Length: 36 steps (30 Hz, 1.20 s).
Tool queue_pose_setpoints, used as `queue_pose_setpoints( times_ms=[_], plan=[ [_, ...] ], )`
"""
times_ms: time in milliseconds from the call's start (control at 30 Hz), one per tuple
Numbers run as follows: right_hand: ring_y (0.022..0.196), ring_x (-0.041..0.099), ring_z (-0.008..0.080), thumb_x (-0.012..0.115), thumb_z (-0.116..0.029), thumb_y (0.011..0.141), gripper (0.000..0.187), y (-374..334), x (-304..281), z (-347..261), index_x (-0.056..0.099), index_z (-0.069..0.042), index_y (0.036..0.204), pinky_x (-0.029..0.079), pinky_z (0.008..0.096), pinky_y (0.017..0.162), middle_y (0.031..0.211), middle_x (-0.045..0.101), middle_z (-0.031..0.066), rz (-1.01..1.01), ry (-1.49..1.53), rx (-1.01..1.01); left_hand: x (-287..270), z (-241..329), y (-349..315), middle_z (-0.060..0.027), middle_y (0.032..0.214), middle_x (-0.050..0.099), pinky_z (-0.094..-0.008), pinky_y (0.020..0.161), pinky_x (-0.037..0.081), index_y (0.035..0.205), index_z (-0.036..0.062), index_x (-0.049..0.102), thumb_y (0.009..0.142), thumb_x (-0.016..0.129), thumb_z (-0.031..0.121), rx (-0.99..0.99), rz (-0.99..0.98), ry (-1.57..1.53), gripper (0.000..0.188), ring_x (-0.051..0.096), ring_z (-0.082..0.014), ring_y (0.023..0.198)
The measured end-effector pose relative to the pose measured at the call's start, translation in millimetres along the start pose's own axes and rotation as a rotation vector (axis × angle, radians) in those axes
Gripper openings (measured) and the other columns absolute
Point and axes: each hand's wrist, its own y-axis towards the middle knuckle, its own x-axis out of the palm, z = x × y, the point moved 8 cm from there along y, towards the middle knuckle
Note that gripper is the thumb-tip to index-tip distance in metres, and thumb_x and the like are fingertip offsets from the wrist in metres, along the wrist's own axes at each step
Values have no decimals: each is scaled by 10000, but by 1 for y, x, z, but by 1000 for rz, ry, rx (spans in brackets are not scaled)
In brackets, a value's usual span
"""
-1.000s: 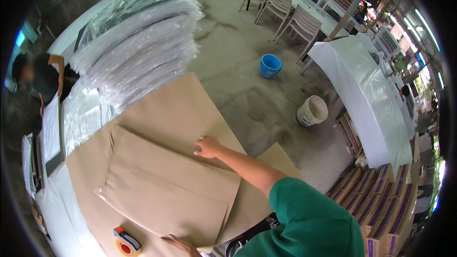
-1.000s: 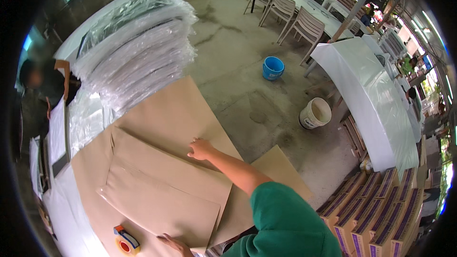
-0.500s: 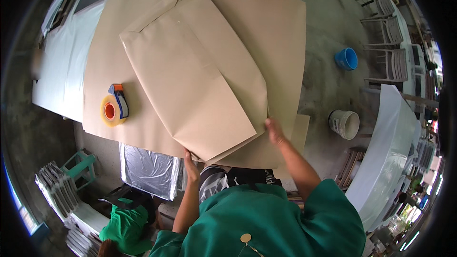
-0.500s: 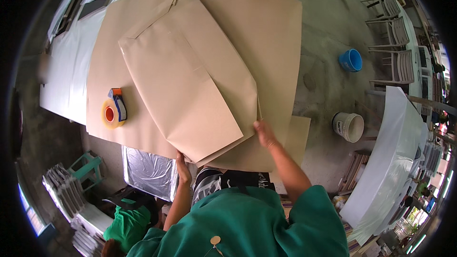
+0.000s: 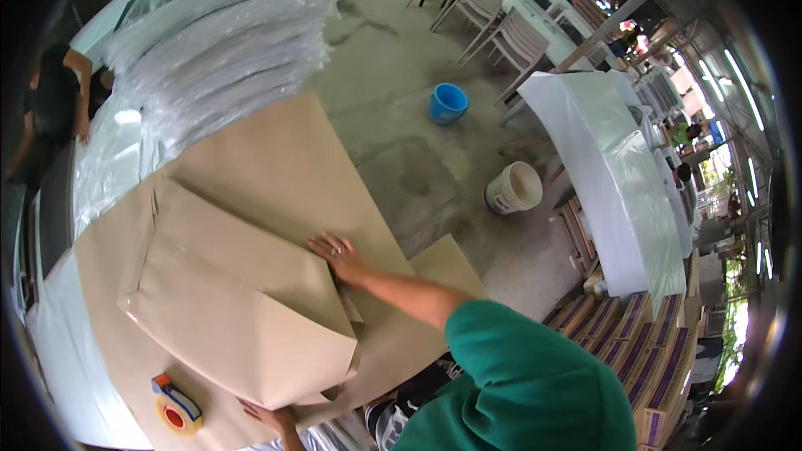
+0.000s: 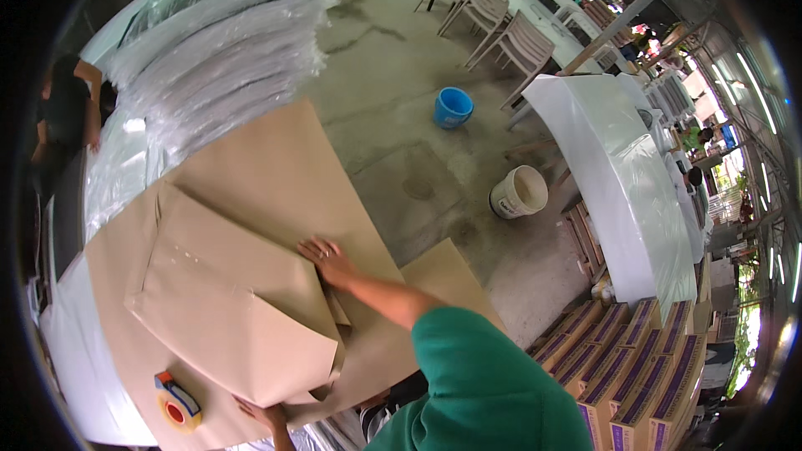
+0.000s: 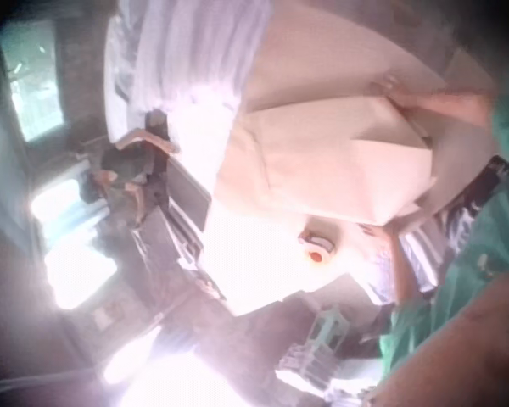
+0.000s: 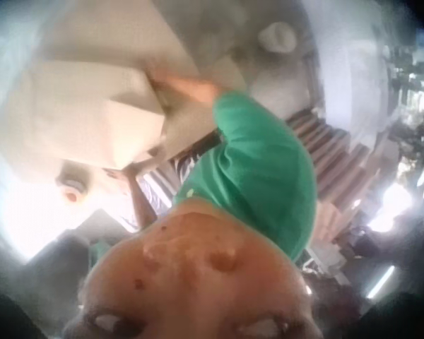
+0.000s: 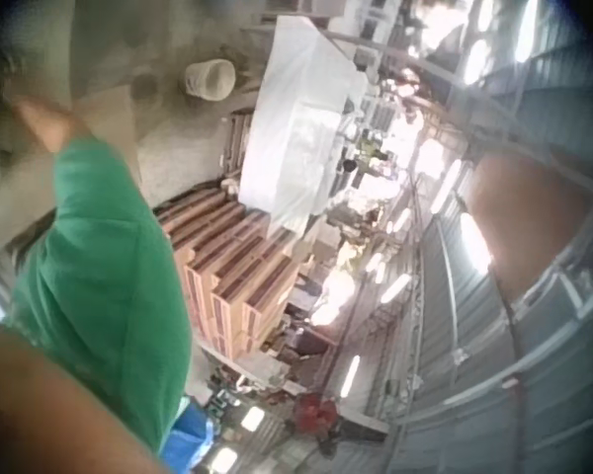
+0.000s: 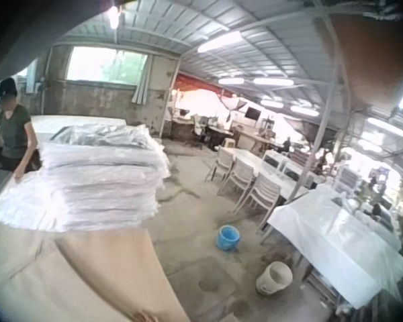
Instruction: The person wraps individual flat items in brown paper by placing them on a large sheet, folding the paper over them, and securing the folds with tape from a hand dispenser.
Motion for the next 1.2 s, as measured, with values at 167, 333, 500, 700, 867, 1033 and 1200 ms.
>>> queue_pose_setpoints(
  times_ms=[167,333,500,700,867,1033,1200],
  plan=[
    [1332,166,309,359,-193,869,571,-45,-29,-66,186,7,1375,158,439,1054,1430,199,173,-140,-178,243,4,68,-56,-211,1410,209,-488,1040,180,1379,39,181,849,443,400,-510,295,360,693,204,-358,1304],
    [1304,242,294,388,-293,881,542,-188,39,-65,324,19,1320,216,391,1054,1400,248,202,-141,15,-237,59,139,-139,-234,1323,348,-524,1035,225,1321,-6,291,804,424,349,137,-446,-56,641,285,-407,1249],
    [802,601,297,425,-422,890,473,-95,-19,43,600,8,985,441,412,751,891,626,173,111,965,747,40,31,-83,-170,1334,357,-480,964,328,1329,45,294,839,419,539,-977,-451,-1754,707,383,-327,1194],
    [588,573,237,510,-382,847,421,-29,37,-11,611,-13,672,410,392,549,602,570,173,-163,673,482,55,68,-75,-88,909,586,-355,683,494,1062,82,504,847,526,440,-882,-477,-1596,418,577,-227,809],
    [554,562,191,544,-226,815,222,-174,82,-28,612,-37,719,439,362,536,618,588,121,-597,803,349,15,154,-109,-73,685,603,-313,615,487,837,44,579,831,539,205,-64,-747,-847,166,608,-180,680],
    [769,517,211,541,-268,810,225,-60,-45,-82,569,-95,952,418,394,674,859,571,104,-345,746,99,-101,161,66,-209,1226,483,-471,913,362,1198,39,492,830,569,340,145,5,-161,482,458,-343,1128],
    [1326,124,316,630,-552,668,835,15,-51,-145,305,-213,1359,127,577,1030,1426,227,35,-194,-52,-275,-32,135,68,-178,1451,131,-592,1021,118,1387,194,257,799,424,619,190,-123,380,744,130,-356,1336]
  ],
)
